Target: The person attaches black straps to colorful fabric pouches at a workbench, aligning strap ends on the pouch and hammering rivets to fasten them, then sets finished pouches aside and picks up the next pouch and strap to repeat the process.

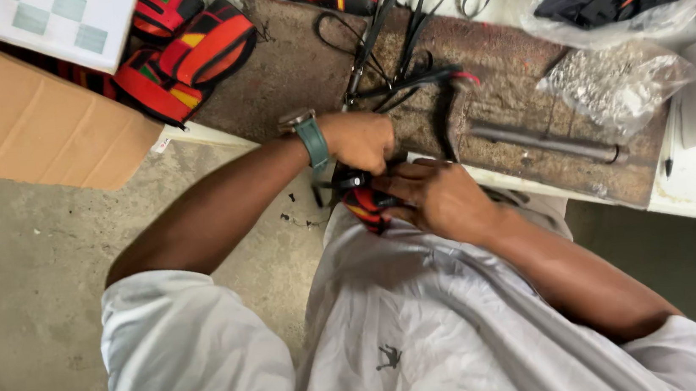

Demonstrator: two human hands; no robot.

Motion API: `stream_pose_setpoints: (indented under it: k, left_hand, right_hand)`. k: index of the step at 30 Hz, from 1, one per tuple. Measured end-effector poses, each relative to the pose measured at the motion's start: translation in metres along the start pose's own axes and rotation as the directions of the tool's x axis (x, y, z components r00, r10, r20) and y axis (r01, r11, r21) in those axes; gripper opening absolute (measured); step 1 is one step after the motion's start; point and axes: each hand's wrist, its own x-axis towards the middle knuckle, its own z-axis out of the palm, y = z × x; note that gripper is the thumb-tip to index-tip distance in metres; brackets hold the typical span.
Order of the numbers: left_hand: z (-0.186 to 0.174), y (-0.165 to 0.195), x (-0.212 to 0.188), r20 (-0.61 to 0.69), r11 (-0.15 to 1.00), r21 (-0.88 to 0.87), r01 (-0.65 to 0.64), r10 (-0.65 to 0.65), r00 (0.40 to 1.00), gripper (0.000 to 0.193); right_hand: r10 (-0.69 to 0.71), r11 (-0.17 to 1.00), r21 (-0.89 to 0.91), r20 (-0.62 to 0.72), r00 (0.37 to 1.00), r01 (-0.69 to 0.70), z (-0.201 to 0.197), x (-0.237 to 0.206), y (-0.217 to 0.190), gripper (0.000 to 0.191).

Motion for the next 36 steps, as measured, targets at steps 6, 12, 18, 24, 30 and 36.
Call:
stream_pose_setpoints:
  k: [6,12,18,24,30,36]
  left_hand:
    - [0.022,-0.013,0.012,-0.133,0.978,0.058,-0.2,0.206,0.97,0.027]
    - [0.013,-0.011,0.012,-0.067,0.99,-0.108,-0.096,0.089,0.994,0.032]
    - [0.012,-0.004,0.001,-0.024,0.977,-0.212,0.01,-0.015,1.0,0.03]
    - [0.017,-0.008,-0.009,0.109,0.981,-0.18,0.073,-0.054,0.993,0.029]
    - [0.009,-0.017,-0.015,0.229,0.884,-0.396,0.248,-0.166,0.959,0.023]
    - [0.016,-0.017,0.003,0.216,0.975,-0.007,-0.22,0.217,0.952,0.032]
  right_hand:
    - [0.089,0.995,0.041,-0.047,0.995,-0.087,-0.025,0.077,0.055,0.036]
    - [-0.02,0.862,-0.507,-0.035,0.999,-0.001,0.01,0.127,0.104,0.041]
    - [0.106,0.881,-0.468,0.054,0.993,-0.069,0.021,0.11,0.115,0.045]
    - [0.1,0.881,-0.471,0.08,0.992,-0.051,0.04,0.121,0.123,0.034]
    - [0.064,0.904,-0.426,0.053,0.997,-0.035,0.035,0.126,0.122,0.037]
    - [-0.109,0.944,-0.327,-0.207,0.972,0.036,-0.03,0.089,0.086,0.036]
